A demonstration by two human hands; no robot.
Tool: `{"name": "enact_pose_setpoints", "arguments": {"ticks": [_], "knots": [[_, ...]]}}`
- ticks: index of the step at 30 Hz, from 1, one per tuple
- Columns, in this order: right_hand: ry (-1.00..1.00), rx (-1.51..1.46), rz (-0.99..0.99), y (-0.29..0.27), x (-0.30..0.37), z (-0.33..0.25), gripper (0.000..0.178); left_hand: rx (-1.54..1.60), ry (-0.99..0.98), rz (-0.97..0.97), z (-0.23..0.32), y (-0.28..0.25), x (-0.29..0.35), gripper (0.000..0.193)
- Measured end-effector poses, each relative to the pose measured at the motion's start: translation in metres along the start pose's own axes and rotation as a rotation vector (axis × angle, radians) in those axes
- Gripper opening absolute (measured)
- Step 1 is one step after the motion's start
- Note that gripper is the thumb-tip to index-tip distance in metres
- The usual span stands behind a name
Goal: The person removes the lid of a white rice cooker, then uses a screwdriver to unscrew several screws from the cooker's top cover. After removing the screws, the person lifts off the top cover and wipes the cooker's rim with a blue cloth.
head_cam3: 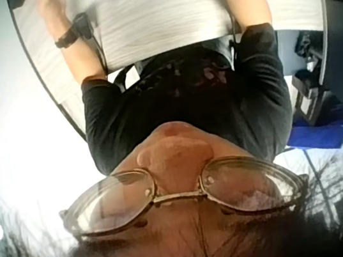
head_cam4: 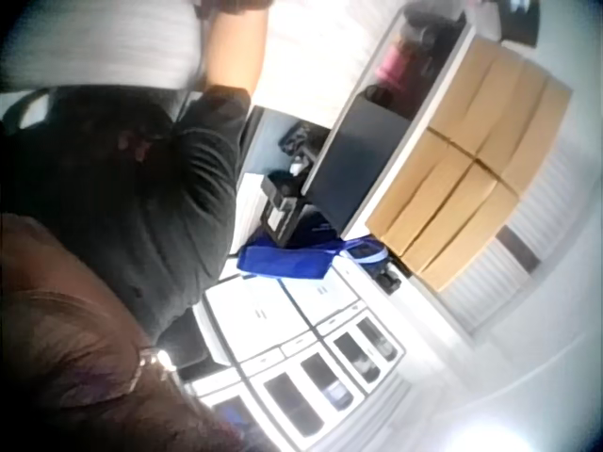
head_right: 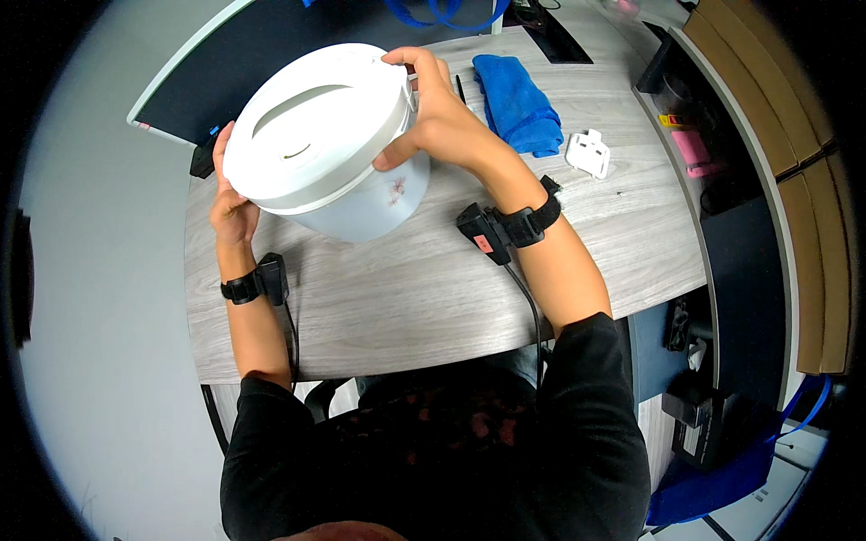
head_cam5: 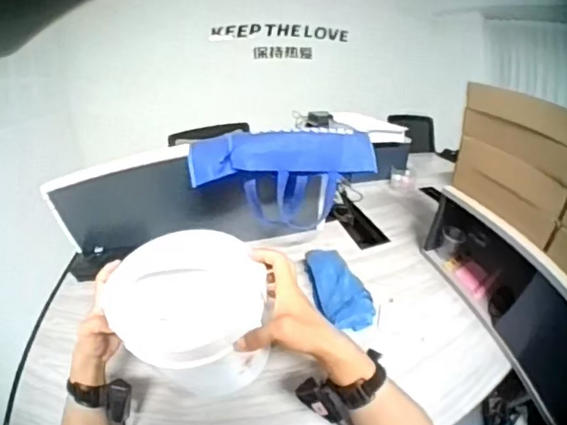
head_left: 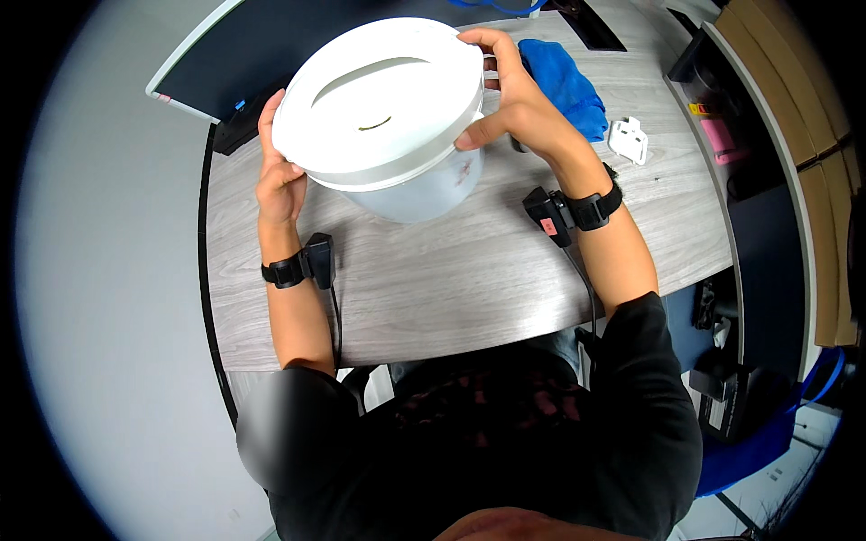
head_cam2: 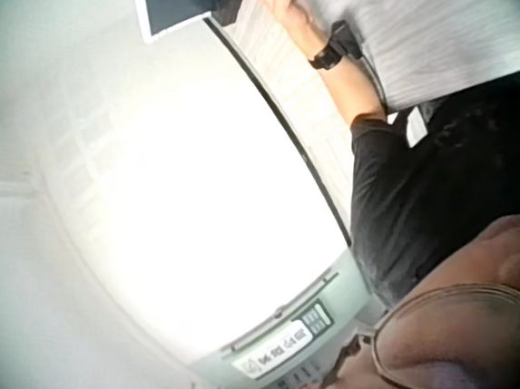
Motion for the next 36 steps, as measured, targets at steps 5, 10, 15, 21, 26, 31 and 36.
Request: {"name": "enact_pose_setpoints", "arguments": {"ticks": [5,10,15,21,26,31,36], "knots": [[0.082,-0.127,-0.037,0.005,0.001,0.003,0.126,-0.139,0.035,-0.071,0.006,-0.008,0.000,0.120],[0.053,-0.143,-0.043,0.004,-0.002,0.002,0.126,-0.203,0.101,-0.072,0.004,-0.007,-0.002,0.139],[-0.030,-0.079,-0.021,0.001,-0.003,-0.005,0.119,-0.276,0.140,-0.028,0.003,-0.002,-0.003,0.142],[-0.108,-0.054,0.013,0.000,-0.001,-0.008,0.112,-0.258,0.155,-0.022,0.000,0.000,-0.005,0.142],[0.017,-0.076,-0.040,-0.008,-0.006,-0.001,0.110,-0.246,0.177,-0.051,-0.003,-0.003,-0.005,0.142],[0.015,-0.021,-0.056,-0.010,-0.002,-0.007,0.104,-0.222,0.171,-0.024,-0.005,-0.005,-0.007,0.146],[0.020,-0.049,-0.142,-0.017,-0.006,0.001,0.106,-0.221,0.132,0.026,-0.001,-0.003,-0.007,0.144]]}}
Point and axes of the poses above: each hand's wrist, its own x-axis away from the middle knuckle, its own y-axis out of the palm, z = x × y, the point moved 4 cm from there along -x, towards the middle knuckle, and after that the axes turned 15 degrees about z, right-handed, at the moved point
